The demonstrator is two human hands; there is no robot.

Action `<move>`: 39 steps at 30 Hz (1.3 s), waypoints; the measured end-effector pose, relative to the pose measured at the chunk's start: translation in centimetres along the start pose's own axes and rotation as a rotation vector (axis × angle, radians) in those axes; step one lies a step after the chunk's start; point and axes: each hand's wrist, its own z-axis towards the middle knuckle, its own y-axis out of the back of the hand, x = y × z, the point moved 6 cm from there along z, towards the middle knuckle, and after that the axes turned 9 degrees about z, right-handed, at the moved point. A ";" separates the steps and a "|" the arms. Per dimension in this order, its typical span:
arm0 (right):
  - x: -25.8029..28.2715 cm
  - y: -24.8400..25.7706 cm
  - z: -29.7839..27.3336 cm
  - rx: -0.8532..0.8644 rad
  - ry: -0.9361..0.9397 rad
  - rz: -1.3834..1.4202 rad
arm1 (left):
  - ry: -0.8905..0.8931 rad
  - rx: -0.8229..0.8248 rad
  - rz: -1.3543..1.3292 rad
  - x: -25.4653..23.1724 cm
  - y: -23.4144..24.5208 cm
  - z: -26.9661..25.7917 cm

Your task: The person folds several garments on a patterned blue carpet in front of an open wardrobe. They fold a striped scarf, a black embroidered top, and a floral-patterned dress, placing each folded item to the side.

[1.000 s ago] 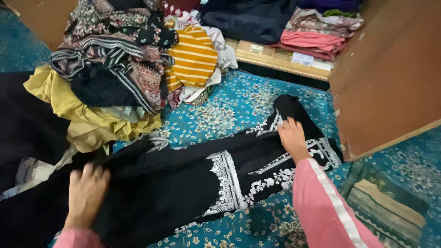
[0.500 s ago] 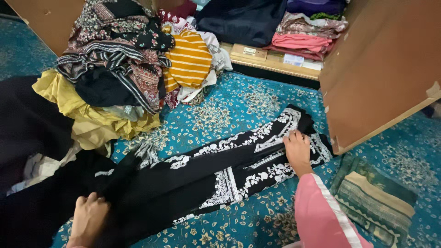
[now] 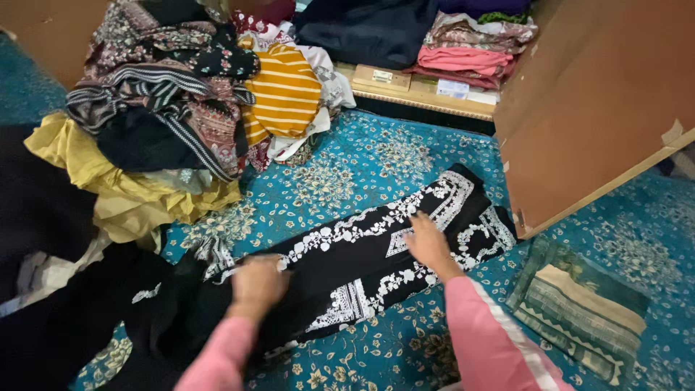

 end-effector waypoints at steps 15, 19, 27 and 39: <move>-0.2 -2.4 0.6 0.417 -0.304 -0.258 | 0.219 0.579 -0.325 -11.3 -8.2 -0.9; -7.5 -0.4 6.2 0.149 -0.424 -0.144 | 0.206 0.695 -0.294 -11.6 -9.0 -0.3; -22.6 1.9 12.8 -0.203 -0.446 -0.114 | 0.241 0.770 -0.274 -11.9 -9.4 0.2; -25.1 5.3 15.4 0.084 -0.784 -0.064 | 0.205 0.730 -0.264 -11.8 -9.1 0.4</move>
